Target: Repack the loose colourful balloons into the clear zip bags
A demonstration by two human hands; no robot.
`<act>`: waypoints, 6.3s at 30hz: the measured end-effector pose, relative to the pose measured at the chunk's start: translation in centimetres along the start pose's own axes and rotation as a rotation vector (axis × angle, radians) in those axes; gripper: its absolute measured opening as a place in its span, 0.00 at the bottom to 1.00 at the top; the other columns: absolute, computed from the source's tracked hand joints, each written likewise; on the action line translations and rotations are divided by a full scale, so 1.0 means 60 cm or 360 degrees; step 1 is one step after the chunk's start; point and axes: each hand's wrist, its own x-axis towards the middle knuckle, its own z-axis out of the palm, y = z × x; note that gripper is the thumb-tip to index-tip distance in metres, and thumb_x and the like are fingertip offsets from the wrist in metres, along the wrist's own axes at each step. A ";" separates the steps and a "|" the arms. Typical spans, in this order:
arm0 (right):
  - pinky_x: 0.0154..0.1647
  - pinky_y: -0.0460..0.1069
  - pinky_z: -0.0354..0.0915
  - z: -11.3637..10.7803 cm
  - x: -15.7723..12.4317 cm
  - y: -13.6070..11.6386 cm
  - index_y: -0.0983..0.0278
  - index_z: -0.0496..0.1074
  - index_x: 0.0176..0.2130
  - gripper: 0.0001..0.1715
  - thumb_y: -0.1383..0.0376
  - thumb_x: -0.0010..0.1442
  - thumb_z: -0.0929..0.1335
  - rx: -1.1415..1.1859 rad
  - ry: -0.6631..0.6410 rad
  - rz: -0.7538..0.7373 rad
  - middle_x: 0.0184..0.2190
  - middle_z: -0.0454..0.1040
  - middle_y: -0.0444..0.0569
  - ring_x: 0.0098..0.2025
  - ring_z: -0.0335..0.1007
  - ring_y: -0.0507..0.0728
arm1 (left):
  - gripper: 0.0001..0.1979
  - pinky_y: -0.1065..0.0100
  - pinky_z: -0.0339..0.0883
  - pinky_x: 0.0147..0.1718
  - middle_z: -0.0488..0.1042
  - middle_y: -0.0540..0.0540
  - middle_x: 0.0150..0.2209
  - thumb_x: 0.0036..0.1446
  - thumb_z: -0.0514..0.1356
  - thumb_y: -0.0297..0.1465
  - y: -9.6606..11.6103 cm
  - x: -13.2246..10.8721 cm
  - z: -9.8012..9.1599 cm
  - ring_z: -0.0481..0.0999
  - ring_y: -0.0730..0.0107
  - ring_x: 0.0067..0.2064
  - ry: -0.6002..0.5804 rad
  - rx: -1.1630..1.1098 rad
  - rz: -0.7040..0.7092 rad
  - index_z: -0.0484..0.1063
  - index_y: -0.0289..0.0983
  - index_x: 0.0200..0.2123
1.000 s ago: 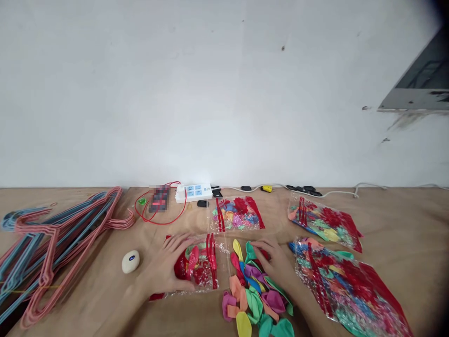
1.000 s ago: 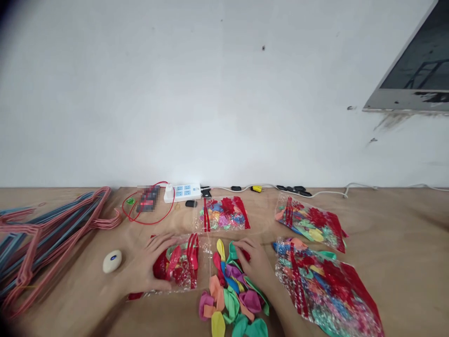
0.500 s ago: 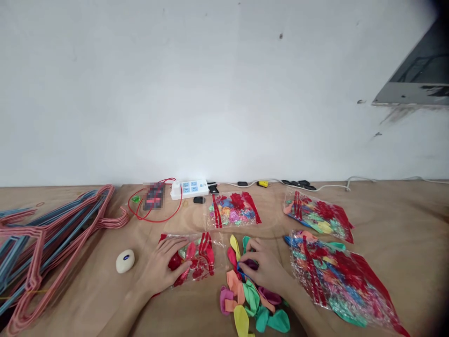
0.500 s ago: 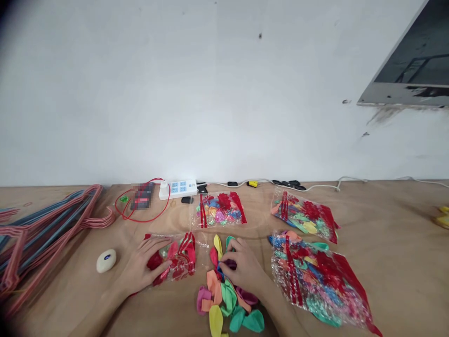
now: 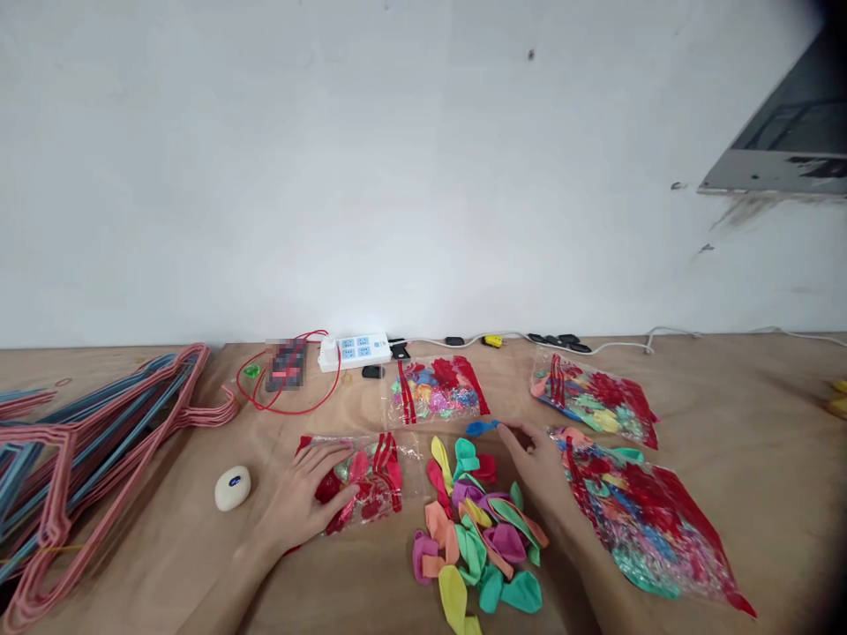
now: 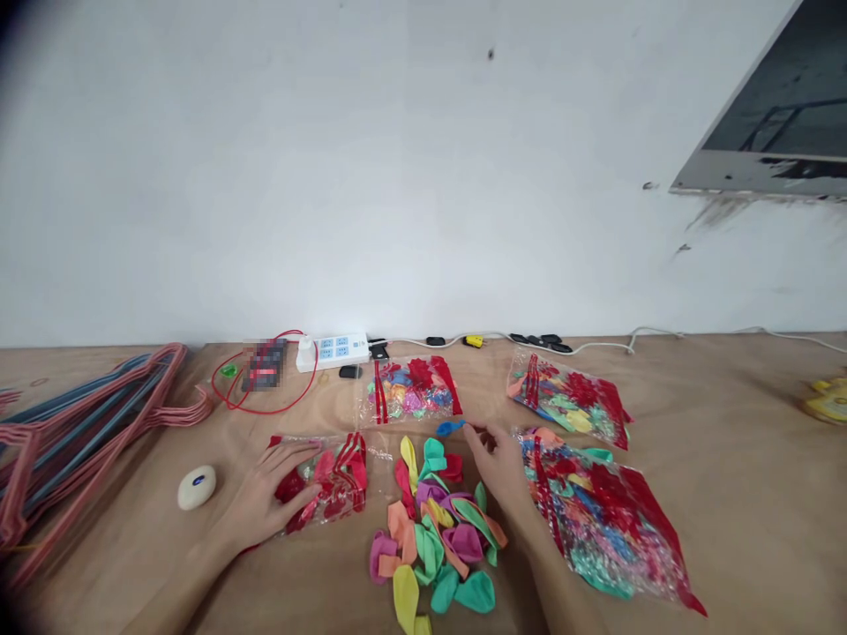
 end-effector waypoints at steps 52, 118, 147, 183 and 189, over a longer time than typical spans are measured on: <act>0.60 0.69 0.70 0.097 -0.091 -0.054 0.53 0.82 0.56 0.17 0.59 0.76 0.66 -0.0519 -0.0581 -0.0744 0.59 0.80 0.53 0.58 0.72 0.68 | 0.21 0.47 0.72 0.62 0.77 0.43 0.64 0.71 0.64 0.42 0.004 0.001 -0.003 0.77 0.50 0.63 -0.0036 -0.0033 0.0001 0.73 0.46 0.64; 0.54 0.58 0.72 0.027 -0.038 -0.036 0.59 0.83 0.44 0.14 0.54 0.69 0.71 -0.0001 -0.0750 -0.0368 0.44 0.83 0.52 0.48 0.79 0.64 | 0.22 0.48 0.71 0.62 0.78 0.42 0.62 0.70 0.64 0.41 0.015 0.005 -0.016 0.77 0.50 0.62 -0.0032 -0.0063 0.0047 0.73 0.45 0.64; 0.59 0.64 0.70 0.062 -0.082 -0.067 0.54 0.82 0.55 0.15 0.62 0.73 0.69 -0.0434 -0.0884 -0.0773 0.52 0.81 0.51 0.55 0.71 0.65 | 0.21 0.49 0.71 0.62 0.78 0.42 0.62 0.70 0.65 0.41 0.013 0.007 -0.014 0.77 0.51 0.62 -0.0030 -0.0044 0.0062 0.73 0.45 0.63; 0.59 0.68 0.69 -0.047 -0.010 0.021 0.53 0.88 0.43 0.13 0.60 0.64 0.71 -0.0630 -0.0800 -0.0538 0.51 0.82 0.54 0.54 0.76 0.70 | 0.35 0.40 0.59 0.69 0.70 0.39 0.69 0.65 0.66 0.52 -0.048 -0.016 -0.012 0.69 0.43 0.69 -0.0043 0.0173 -0.0060 0.67 0.45 0.70; 0.58 0.66 0.71 -0.045 -0.002 0.022 0.58 0.86 0.47 0.19 0.54 0.70 0.68 -0.0569 -0.0610 -0.0514 0.53 0.82 0.57 0.54 0.78 0.70 | 0.36 0.39 0.58 0.69 0.69 0.39 0.69 0.65 0.67 0.52 -0.050 -0.016 -0.011 0.68 0.42 0.69 -0.0059 0.0182 -0.0059 0.65 0.45 0.71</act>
